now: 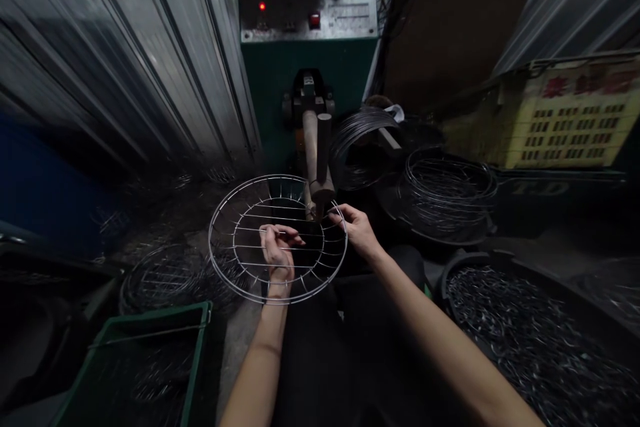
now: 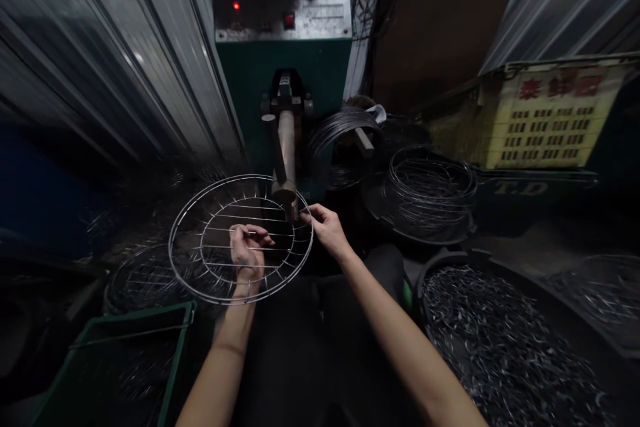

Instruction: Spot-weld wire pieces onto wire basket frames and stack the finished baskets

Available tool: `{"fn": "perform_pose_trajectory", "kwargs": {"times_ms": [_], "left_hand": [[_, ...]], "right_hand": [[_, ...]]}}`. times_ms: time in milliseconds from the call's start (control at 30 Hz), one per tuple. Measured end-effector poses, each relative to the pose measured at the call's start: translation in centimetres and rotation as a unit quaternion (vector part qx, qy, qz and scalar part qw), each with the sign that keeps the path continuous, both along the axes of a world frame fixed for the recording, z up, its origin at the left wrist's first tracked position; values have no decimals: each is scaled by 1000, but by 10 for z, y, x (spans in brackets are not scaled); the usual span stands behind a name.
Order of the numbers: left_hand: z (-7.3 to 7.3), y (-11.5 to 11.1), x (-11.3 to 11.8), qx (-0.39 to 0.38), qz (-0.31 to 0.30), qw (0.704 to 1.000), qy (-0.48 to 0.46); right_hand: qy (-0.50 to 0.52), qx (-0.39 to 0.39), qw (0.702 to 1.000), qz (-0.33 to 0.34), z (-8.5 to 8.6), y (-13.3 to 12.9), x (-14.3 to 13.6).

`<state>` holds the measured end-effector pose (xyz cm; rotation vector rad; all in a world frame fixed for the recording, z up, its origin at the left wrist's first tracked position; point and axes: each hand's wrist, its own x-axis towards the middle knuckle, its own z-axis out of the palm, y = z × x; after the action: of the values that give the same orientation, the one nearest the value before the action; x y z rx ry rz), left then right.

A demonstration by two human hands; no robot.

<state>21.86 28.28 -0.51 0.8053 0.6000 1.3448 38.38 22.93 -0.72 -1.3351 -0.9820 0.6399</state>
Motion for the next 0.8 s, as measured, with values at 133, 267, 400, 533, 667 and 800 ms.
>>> {"fn": "perform_pose_trajectory", "kwargs": {"times_ms": [133, 267, 400, 533, 667, 800], "left_hand": [[-2, -3, -1, 2, -2, 1000, -1], [-3, -4, -1, 2, 0, 1000, -4], [-4, -4, -1, -5, 2, 1000, 2], [-5, -3, -1, -8, 5, 1000, 7], [-7, -4, -1, -4, 12, 1000, 13], [-7, -10, 2, 2, 27, 1000, 8]], "right_hand": [[-7, -6, 1000, -1, -1, -3, 0], [-12, -2, 1000, -3, -3, -4, 1], [-8, -5, 1000, 1, -2, -3, 0], [32, 12, 999, 4, -3, -1, -2], [70, 13, 997, 11, -9, -12, -2], [54, -8, 998, 7, -13, -30, -4]]}}
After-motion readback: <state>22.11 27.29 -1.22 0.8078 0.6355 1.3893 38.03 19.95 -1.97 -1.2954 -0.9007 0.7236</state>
